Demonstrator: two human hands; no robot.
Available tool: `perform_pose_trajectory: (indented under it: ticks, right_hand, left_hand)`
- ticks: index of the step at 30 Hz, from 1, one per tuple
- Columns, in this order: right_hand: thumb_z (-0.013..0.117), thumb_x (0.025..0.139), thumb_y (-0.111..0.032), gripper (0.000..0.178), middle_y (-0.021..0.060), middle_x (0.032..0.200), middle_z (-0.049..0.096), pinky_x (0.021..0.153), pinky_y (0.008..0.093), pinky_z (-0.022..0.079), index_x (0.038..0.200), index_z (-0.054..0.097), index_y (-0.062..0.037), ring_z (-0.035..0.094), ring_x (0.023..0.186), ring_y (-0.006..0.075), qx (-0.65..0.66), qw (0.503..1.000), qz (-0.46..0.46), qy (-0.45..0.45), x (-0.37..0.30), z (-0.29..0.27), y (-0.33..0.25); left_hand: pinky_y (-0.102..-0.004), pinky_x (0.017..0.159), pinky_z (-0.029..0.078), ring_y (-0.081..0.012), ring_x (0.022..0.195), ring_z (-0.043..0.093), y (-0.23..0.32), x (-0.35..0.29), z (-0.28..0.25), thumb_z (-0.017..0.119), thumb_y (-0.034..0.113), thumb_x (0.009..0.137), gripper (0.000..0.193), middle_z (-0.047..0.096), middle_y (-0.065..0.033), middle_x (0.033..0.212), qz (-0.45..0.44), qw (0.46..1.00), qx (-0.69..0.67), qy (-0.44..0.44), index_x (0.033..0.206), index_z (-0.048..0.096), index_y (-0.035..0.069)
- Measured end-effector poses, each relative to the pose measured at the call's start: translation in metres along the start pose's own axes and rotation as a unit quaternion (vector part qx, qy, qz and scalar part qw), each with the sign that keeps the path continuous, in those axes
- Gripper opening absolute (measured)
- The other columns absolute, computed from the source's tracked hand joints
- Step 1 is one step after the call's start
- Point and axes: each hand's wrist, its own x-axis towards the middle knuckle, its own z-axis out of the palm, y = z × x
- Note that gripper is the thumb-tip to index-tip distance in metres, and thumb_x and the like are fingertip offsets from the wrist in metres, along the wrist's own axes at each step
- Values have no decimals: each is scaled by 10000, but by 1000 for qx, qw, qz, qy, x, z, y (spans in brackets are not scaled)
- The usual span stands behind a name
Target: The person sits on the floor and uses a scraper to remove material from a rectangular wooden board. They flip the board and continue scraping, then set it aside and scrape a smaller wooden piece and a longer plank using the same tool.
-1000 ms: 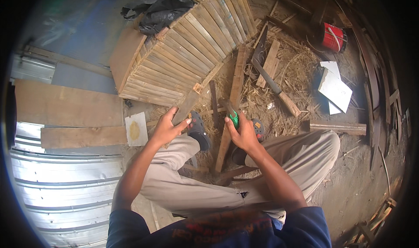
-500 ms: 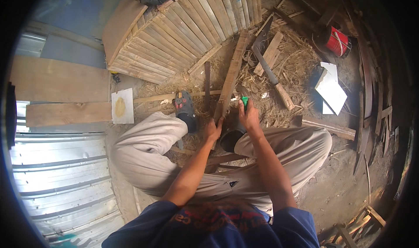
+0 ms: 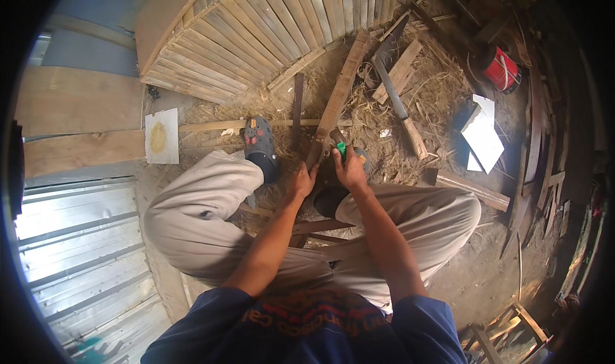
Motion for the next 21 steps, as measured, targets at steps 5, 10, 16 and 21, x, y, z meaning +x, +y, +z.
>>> perform_pose_trajectory:
  ticks: [5, 10, 16, 21]
  right_hand:
    - [573, 1026, -435, 460, 281, 683, 593, 558, 515, 433, 998, 535, 23, 609, 660, 490, -15, 999, -32, 5, 1, 3, -4]
    - [562, 1032, -425, 440, 298, 719, 602, 592, 534, 445, 1012, 532, 14, 613, 715, 520, 14, 999, -26, -16, -2, 4, -10]
    - [562, 1032, -420, 420, 319, 754, 610, 626, 558, 451, 1022, 532, -2, 613, 779, 546, -2, 999, -35, 8, -8, 2, -10]
    - [585, 1015, -441, 428, 326, 812, 631, 675, 572, 471, 1036, 532, -17, 632, 837, 538, -36, 999, 21, -20, -7, 0, -11]
  left_hand:
    - [-516, 747, 600, -429, 927, 723, -1, 2, 4, 360, 626, 1025, 847, 714, -289, 1034, 5, 1000, 27, 12, 1488, 337, -83]
    - [-513, 683, 605, -431, 851, 731, -2, 0, -2, 379, 644, 1015, 822, 727, -276, 939, 29, 998, 50, 22, 1410, 411, -76]
    - [-522, 664, 596, -449, 832, 723, 14, -10, -4, 452, 585, 1019, 693, 717, -290, 906, 23, 999, 28, 23, 1318, 474, -40]
    - [-526, 782, 583, -475, 933, 705, 16, -11, -9, 467, 613, 999, 780, 697, -339, 1010, 16, 999, -29, 24, 1432, 397, -32]
